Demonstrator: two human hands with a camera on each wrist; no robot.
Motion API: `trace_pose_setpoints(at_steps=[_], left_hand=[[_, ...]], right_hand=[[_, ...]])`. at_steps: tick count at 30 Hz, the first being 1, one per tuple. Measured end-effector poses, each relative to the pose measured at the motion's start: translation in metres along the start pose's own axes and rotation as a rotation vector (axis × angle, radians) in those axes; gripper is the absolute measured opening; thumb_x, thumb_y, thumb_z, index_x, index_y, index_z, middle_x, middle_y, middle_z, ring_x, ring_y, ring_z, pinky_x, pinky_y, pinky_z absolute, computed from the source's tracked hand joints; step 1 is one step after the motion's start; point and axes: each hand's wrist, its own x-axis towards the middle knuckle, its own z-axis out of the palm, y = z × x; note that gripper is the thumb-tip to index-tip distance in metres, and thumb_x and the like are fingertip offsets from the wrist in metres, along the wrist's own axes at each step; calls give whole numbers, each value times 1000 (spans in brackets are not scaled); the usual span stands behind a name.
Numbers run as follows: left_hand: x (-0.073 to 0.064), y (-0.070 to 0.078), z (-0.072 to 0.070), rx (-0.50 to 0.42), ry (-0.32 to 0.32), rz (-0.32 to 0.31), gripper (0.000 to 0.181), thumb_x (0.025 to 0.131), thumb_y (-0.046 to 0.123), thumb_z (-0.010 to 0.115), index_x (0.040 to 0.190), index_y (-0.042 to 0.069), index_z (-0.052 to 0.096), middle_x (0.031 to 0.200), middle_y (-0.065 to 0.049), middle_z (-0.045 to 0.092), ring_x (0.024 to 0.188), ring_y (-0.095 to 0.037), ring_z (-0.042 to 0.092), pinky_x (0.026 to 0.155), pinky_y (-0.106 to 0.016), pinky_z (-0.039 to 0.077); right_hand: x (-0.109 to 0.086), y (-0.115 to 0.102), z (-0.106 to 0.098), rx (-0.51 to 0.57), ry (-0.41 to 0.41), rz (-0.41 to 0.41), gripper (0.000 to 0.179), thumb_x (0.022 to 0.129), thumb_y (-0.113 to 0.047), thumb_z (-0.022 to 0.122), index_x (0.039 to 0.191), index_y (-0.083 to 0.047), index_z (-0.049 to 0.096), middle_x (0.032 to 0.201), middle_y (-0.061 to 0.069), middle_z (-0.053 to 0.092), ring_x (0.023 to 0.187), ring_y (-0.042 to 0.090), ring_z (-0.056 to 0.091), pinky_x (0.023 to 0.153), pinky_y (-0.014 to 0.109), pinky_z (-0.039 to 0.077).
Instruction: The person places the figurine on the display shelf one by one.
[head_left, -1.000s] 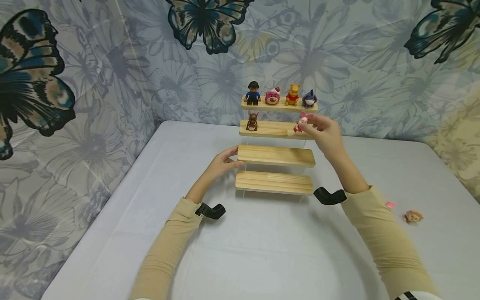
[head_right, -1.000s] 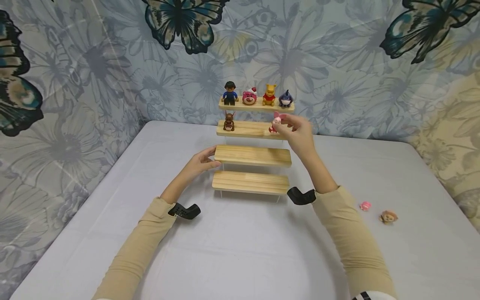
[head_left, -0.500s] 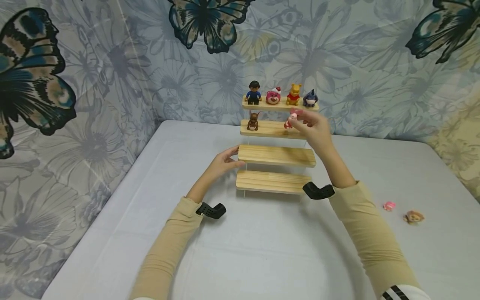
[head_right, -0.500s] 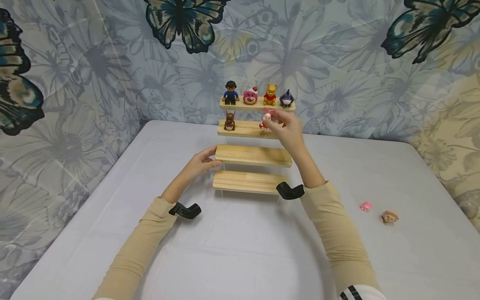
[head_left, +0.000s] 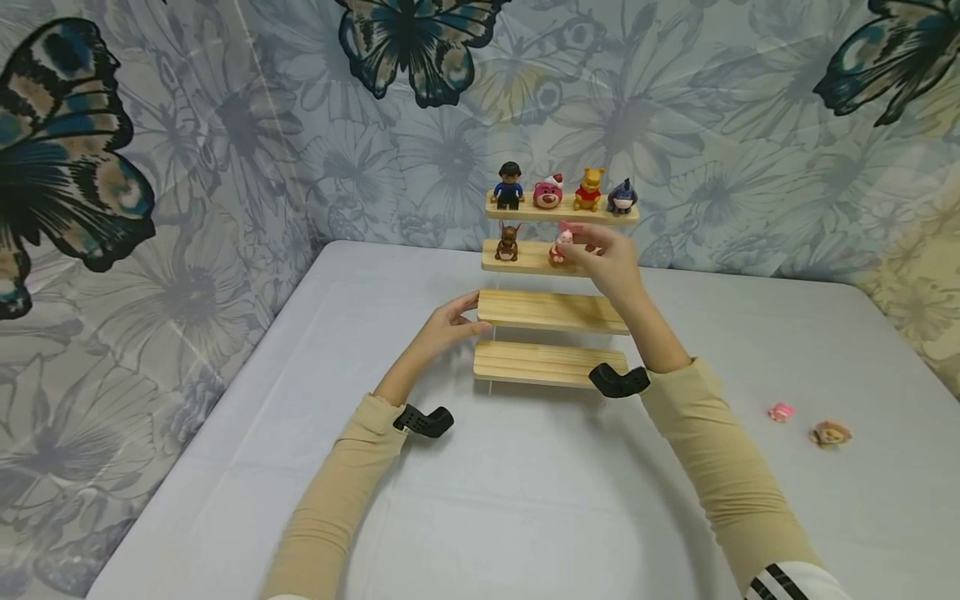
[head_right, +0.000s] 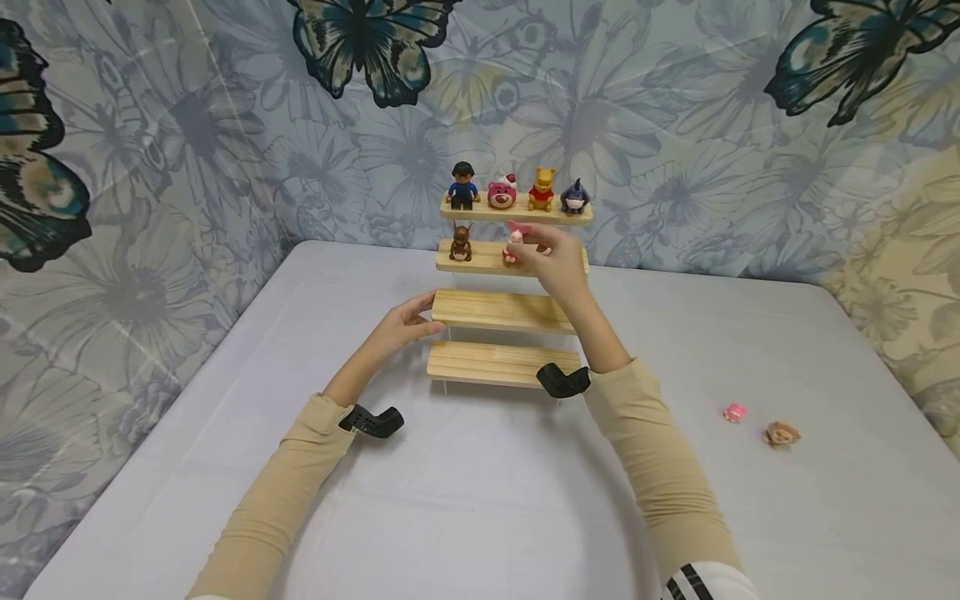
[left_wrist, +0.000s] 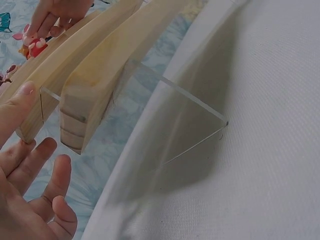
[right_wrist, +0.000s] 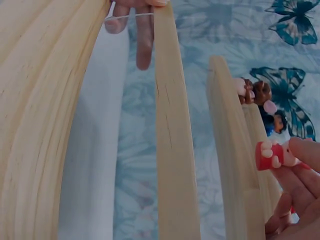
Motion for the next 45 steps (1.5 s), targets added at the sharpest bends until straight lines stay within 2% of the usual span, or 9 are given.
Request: trace_pose_setpoints(at_steps=[8,12,17,20,26,31,38,40,45], left_hand=[[1,0,0,-13,-9,14,66,69,29,59,124,13,27,114,-1,39,76,-18,49,67,-40,35],[0,1,0,-3,-3,0,65,69,29,59,124,16,27,114,-1,39,76,-17,49,67,-35,36],[0,0,0,0,2,-5,65,68,29,60,124,17,28,114,-1,39,76,-17,49,66,-28,37],[0,-1,0,1,1,2,65,68,30,60,124,16,28,114,-1,39,76,-17,49,65,-30,37],[1,-3,-1,-17,-8,10,65,68,30,60,124,17,28,113,1,39,75,-17,48,66,-41,35],[0,2,-1,-20,-4,-4,64,69,27,60,124,16,28,114,-1,39,76,-18,48,68,-40,35],[1,0,-1,-6,-4,-7,65,68,28,60,124,18,28,113,2,40,76,-16,49,66,-28,37],[1,-2,-1,-7,0,1,65,69,28,60,124,17,28,113,1,40,76,-17,49,66,-29,37],[2,-4,0,-25,0,26,65,69,26,60,123,13,29,113,-2,41,76,-17,50,67,-28,38]], right_hand=[[2,-3,4,27,-44,22,32,68,-41,55,97,-27,56,88,-4,55,72,11,48,51,27,36],[3,-6,7,41,-52,2,31,69,-39,55,95,-23,57,89,-3,55,74,11,48,55,27,37],[4,-7,13,14,-57,-32,29,70,-40,54,92,-22,58,83,-3,55,66,11,47,49,26,35],[3,-9,16,-4,-56,-44,29,70,-40,54,91,-22,58,81,-4,55,64,11,46,47,26,34],[1,-11,18,-37,-43,-69,28,70,-40,54,91,-22,57,82,-5,55,64,11,44,45,26,31],[2,-10,20,-69,-38,-74,28,69,-41,53,92,-24,57,82,-6,55,62,10,42,44,26,30],[-15,-74,3,-67,-181,25,37,74,-34,52,102,-10,54,89,5,54,74,17,45,51,33,34],[-14,-75,3,-88,-181,28,38,74,-36,51,102,-10,54,89,5,54,75,17,45,52,34,34],[-3,-37,12,-93,-142,14,37,71,-40,53,98,-15,56,87,2,56,75,14,48,57,28,36]])
